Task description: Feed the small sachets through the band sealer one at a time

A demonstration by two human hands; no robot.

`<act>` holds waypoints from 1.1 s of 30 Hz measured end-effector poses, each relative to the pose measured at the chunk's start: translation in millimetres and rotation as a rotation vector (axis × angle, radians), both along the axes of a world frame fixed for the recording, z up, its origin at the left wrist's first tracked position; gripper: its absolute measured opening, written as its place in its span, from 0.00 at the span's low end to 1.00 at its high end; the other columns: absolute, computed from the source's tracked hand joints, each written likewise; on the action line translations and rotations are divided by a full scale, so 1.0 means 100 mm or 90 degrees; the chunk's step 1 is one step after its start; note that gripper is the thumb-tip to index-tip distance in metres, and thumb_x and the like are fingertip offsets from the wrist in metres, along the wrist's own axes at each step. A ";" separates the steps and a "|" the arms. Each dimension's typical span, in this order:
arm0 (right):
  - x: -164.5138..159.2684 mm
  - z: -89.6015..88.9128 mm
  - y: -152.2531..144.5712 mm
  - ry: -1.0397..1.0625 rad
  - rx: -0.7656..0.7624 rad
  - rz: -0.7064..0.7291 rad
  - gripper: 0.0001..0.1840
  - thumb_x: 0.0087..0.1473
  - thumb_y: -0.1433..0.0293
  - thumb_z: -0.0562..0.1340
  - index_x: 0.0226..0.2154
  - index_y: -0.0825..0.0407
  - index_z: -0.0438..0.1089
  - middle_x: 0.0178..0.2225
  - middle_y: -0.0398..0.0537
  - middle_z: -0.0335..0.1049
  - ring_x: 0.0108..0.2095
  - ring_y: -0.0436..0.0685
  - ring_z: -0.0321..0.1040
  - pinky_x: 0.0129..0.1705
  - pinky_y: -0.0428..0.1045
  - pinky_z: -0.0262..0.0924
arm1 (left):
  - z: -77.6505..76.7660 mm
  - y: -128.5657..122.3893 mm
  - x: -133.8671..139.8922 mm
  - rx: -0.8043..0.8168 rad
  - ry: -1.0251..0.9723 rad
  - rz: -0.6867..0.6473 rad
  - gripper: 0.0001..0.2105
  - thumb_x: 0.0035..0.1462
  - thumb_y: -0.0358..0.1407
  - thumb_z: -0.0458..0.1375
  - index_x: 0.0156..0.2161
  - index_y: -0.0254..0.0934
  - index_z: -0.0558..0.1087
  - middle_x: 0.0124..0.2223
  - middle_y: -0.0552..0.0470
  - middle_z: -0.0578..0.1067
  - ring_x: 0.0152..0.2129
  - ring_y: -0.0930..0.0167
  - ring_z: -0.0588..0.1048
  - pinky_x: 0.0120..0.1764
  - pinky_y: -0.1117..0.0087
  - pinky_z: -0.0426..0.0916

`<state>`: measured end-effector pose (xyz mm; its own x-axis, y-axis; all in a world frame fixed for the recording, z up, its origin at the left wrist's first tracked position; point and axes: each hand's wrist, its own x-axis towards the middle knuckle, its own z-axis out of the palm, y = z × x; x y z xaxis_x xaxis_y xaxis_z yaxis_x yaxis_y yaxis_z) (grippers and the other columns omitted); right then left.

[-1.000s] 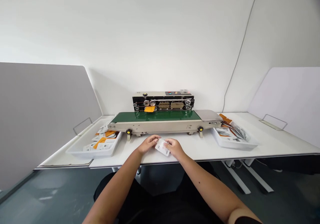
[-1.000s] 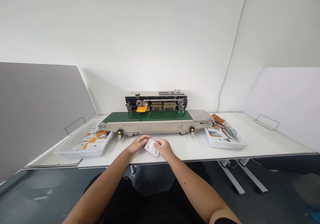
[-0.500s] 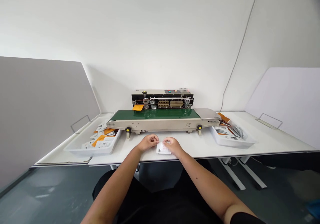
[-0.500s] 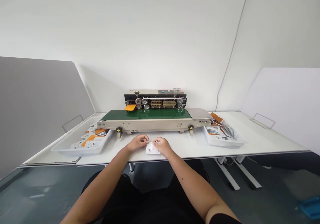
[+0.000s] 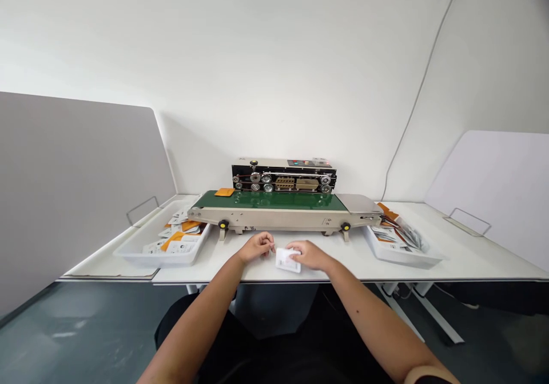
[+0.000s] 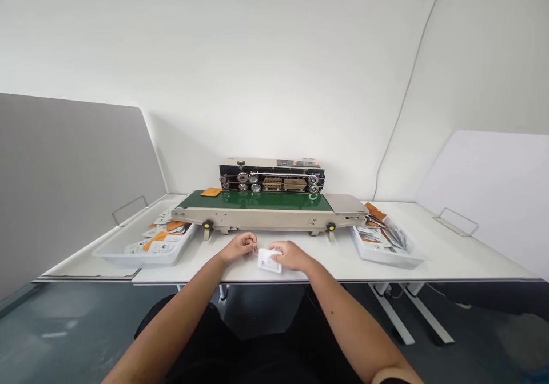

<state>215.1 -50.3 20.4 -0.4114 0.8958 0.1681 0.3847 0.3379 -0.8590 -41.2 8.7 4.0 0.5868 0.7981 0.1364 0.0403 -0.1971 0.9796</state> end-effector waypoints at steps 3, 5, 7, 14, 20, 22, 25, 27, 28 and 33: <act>0.40 0.49 0.26 0.168 0.020 -0.103 0.23 0.48 0.60 0.67 0.47 0.48 0.74 0.43 0.48 0.77 0.39 0.59 0.74 0.39 0.51 0.70 | 0.02 0.00 0.00 0.003 -0.006 0.003 0.22 0.52 0.52 0.66 0.38 0.35 0.67 0.31 0.50 0.79 0.17 0.76 0.71 0.23 0.75 0.62; 0.71 0.81 0.52 0.344 0.111 -0.276 0.25 0.50 0.59 0.65 0.50 0.49 0.71 0.37 0.47 0.76 0.32 0.53 0.71 0.30 0.46 0.67 | 0.02 0.00 0.00 0.005 -0.009 0.006 0.22 0.52 0.52 0.65 0.38 0.35 0.67 0.31 0.50 0.79 0.17 0.76 0.71 0.22 0.75 0.61; 1.01 1.04 0.78 0.458 0.191 -0.446 0.25 0.51 0.62 0.64 0.52 0.51 0.68 0.32 0.45 0.73 0.25 0.48 0.65 0.24 0.41 0.61 | 0.01 0.00 0.00 0.006 -0.012 0.011 0.23 0.52 0.53 0.65 0.39 0.35 0.67 0.31 0.50 0.79 0.17 0.76 0.70 0.22 0.75 0.61; 1.35 1.08 1.31 0.403 -0.016 -0.634 0.17 0.47 0.78 0.63 0.43 0.59 0.70 0.17 0.39 0.63 0.16 0.46 0.57 0.15 0.39 0.52 | 0.02 -0.01 -0.01 0.006 -0.010 0.014 0.24 0.52 0.55 0.64 0.38 0.35 0.67 0.31 0.49 0.78 0.17 0.76 0.70 0.22 0.75 0.62; 1.08 1.05 1.55 0.386 -0.130 -0.534 0.11 0.52 0.80 0.62 0.40 0.59 0.72 0.17 0.42 0.65 0.15 0.46 0.58 0.16 0.40 0.57 | -0.01 0.02 -0.01 0.010 -0.009 0.011 0.23 0.53 0.53 0.65 0.38 0.35 0.67 0.31 0.49 0.78 0.17 0.77 0.70 0.22 0.75 0.63; 1.00 1.07 1.57 0.391 -0.147 -0.496 0.13 0.54 0.80 0.62 0.43 0.59 0.71 0.19 0.44 0.67 0.17 0.46 0.61 0.18 0.40 0.61 | -0.01 0.02 -0.01 0.007 -0.010 0.012 0.22 0.53 0.53 0.65 0.38 0.35 0.67 0.31 0.50 0.78 0.17 0.76 0.70 0.22 0.75 0.62; 0.95 1.09 1.52 0.406 -0.143 -0.449 0.20 0.55 0.80 0.62 0.52 0.57 0.68 0.27 0.47 0.72 0.22 0.48 0.68 0.25 0.42 0.70 | 0.01 0.00 -0.01 0.008 -0.010 0.015 0.22 0.53 0.53 0.65 0.38 0.35 0.67 0.31 0.50 0.78 0.17 0.76 0.70 0.22 0.75 0.62; 0.94 1.08 1.44 0.412 -0.135 -0.427 0.25 0.55 0.80 0.63 0.55 0.55 0.65 0.33 0.48 0.74 0.26 0.48 0.71 0.30 0.44 0.73 | 0.02 -0.01 -0.01 0.011 -0.008 0.013 0.22 0.53 0.53 0.64 0.38 0.35 0.67 0.31 0.50 0.78 0.17 0.76 0.70 0.22 0.75 0.61; 0.95 1.07 1.39 0.410 -0.130 -0.418 0.27 0.54 0.80 0.63 0.56 0.54 0.64 0.35 0.49 0.74 0.27 0.49 0.72 0.32 0.45 0.74 | 0.02 -0.01 -0.01 0.013 -0.006 0.011 0.22 0.53 0.53 0.64 0.38 0.35 0.67 0.31 0.50 0.78 0.17 0.76 0.70 0.22 0.75 0.61; 1.05 0.96 1.13 0.372 -0.067 -0.391 0.29 0.49 0.79 0.65 0.55 0.52 0.66 0.38 0.49 0.75 0.33 0.51 0.75 0.39 0.46 0.75 | 0.01 0.00 -0.01 0.015 0.003 0.001 0.22 0.53 0.53 0.64 0.37 0.35 0.67 0.31 0.50 0.78 0.17 0.77 0.69 0.22 0.74 0.62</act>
<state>319.9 63.1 116.7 0.2799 0.9542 0.1058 -0.0410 0.1220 -0.9917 -42.1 8.2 5.3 0.5858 0.7960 0.1526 0.0453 -0.2202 0.9744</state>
